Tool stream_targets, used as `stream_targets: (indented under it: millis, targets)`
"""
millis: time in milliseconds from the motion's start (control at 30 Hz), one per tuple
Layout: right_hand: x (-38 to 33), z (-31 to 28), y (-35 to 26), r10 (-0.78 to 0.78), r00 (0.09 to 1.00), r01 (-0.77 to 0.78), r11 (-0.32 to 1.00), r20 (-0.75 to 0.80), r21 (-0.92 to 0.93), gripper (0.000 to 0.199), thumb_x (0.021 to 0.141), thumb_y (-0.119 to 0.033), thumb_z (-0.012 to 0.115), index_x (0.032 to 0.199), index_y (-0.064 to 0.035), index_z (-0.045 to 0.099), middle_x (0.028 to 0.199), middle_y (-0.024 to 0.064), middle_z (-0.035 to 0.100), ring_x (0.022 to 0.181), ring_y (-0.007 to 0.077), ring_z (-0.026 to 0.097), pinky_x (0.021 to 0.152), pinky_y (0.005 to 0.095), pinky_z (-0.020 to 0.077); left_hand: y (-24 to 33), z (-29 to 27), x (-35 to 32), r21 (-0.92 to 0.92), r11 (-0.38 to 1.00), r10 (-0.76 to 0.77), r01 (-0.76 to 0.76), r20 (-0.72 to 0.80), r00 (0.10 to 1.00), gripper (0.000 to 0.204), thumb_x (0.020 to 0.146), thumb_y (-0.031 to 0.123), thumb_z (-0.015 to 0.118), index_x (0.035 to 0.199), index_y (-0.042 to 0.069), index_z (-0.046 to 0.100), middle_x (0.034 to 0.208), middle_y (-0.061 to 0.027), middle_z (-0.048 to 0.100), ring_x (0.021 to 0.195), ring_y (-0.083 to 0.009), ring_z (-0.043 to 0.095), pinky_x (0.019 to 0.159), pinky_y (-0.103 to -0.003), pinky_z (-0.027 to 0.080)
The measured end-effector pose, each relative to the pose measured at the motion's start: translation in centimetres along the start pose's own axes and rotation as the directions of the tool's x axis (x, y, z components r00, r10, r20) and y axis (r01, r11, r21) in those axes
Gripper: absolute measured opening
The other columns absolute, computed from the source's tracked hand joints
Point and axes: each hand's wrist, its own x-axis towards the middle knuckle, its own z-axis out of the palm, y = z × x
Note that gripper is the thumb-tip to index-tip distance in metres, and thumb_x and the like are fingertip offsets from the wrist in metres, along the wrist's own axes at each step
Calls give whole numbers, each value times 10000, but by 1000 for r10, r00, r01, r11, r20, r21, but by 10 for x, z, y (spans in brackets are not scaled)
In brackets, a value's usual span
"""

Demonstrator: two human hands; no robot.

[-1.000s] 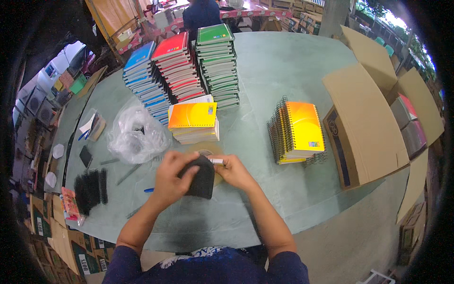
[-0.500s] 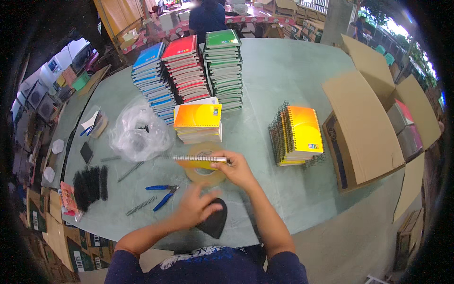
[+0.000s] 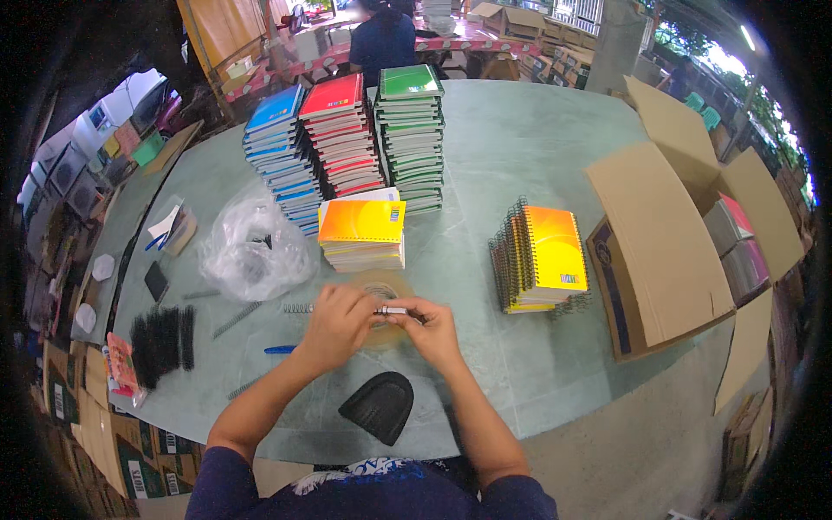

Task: The person manually inserts a plastic spiral coil through the pre-punched holes of a stack of notebooks and then uses a blue pair of pliers to clip the end of the coil.

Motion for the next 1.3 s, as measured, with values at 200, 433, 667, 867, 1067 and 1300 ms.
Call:
stream_targets:
  millis: [200, 433, 667, 867, 1067, 1300]
  targets:
    - [-2, 3, 0, -31, 999, 31, 999, -26, -5, 238, 805, 74, 611, 1040, 43, 624, 984, 112, 660, 895, 139, 621, 801, 247, 504, -9, -4, -1, -85, 986, -126, 144, 191, 974, 198, 784, 176, 645, 951, 79, 601, 858, -58, 612, 823, -221, 567, 797, -410, 373]
    - [-2, 5, 4, -51, 998, 53, 997, -49, 49, 209, 811, 39, 621, 1018, 29, 651, 968, 85, 670, 869, 104, 608, 783, 227, 484, -9, -6, -1, -67, 997, -24, 27, 35, 999, 158, 802, 167, 630, 920, 64, 608, 876, -68, 622, 815, -234, 578, 789, -404, 374]
    - [1, 15, 0, -99, 994, 103, 990, -46, 96, 296, 800, 54, 619, 1089, 49, 554, 975, 107, 655, 888, 156, 627, 816, 258, 492, 1, -7, 11, -66, 994, -82, 87, 68, 994, 188, 745, 156, 653, 908, 75, 605, 879, -66, 585, 926, -255, 525, 803, -407, 372]
    - [4, 21, -4, -225, 970, 233, 969, -94, 79, 300, 810, 41, 608, 1093, 24, 511, 989, 114, 639, 978, 165, 596, 864, 278, 464, -16, -18, 4, 87, 996, -47, 36, 130, 990, 304, 719, 242, 673, 952, 72, 578, 928, -73, 563, 952, -277, 513, 862, -439, 353]
    - [2, 10, 0, -87, 996, 88, 995, 26, -48, 268, 837, 29, 561, 1105, 19, 569, 1050, 119, 630, 1031, 176, 576, 908, 287, 442, -1, -18, 15, 87, 995, -54, 46, 99, 994, 328, 739, 275, 660, 997, 87, 587, 991, -61, 579, 968, -253, 510, 871, -448, 344]
    - [-1, 6, -8, 41, 999, -41, 998, 15, 53, 203, 843, 49, 530, 1017, 12, 628, 1139, 145, 598, 1052, 184, 568, 890, 280, 454, -7, -19, 11, 96, 990, -117, 101, 181, 976, 337, 766, 326, 648, 988, 79, 590, 958, -72, 558, 934, -260, 501, 827, -413, 349]
